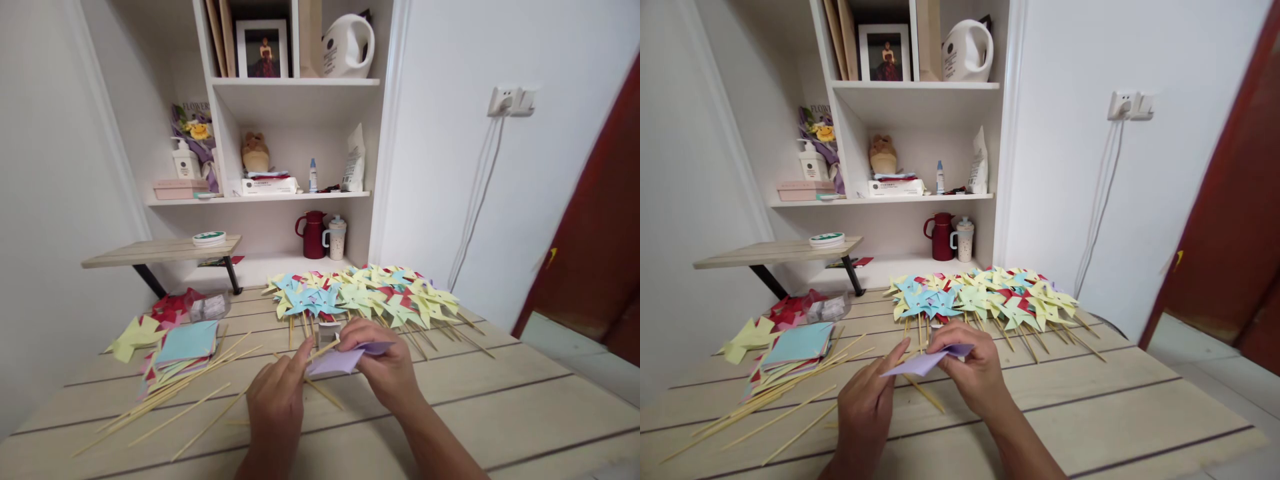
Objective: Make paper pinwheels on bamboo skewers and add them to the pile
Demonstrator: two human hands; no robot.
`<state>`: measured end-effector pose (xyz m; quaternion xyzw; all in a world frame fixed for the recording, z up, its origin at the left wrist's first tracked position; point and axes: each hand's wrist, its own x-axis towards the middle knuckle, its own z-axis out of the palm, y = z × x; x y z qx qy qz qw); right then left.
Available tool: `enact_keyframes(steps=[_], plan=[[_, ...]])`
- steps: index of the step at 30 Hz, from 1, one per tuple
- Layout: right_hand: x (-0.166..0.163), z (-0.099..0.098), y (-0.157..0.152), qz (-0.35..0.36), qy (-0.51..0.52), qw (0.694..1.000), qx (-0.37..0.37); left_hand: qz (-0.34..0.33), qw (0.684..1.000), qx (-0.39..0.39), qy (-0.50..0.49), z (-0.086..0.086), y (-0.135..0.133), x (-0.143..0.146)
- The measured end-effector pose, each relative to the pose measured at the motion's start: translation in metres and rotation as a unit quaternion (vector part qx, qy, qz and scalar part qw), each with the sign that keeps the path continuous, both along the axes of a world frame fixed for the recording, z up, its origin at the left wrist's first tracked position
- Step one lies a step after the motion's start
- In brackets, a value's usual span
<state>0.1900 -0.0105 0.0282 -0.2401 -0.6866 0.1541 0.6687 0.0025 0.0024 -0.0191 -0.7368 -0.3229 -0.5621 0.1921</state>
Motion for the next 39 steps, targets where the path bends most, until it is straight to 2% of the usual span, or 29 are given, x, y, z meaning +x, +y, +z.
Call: enact_keyframes(steps=[23,30,35,39], plan=[[-0.002,0.001,-0.002,0.007,0.012,0.999,-0.036,0.049,0.997,0.034,0.039,-0.001,0.001,-0.003],[-0.003,0.000,-0.002,0.014,0.032,0.997,-0.076,0.113,0.982,0.110,0.103,0.011,-0.002,-0.010],[-0.006,0.001,-0.003,0.027,0.055,0.994,-0.086,0.117,0.974,0.138,0.137,0.026,-0.007,-0.013],[-0.008,-0.003,-0.003,0.041,0.067,0.993,-0.083,0.112,0.974,0.132,0.148,0.030,-0.010,-0.014]])
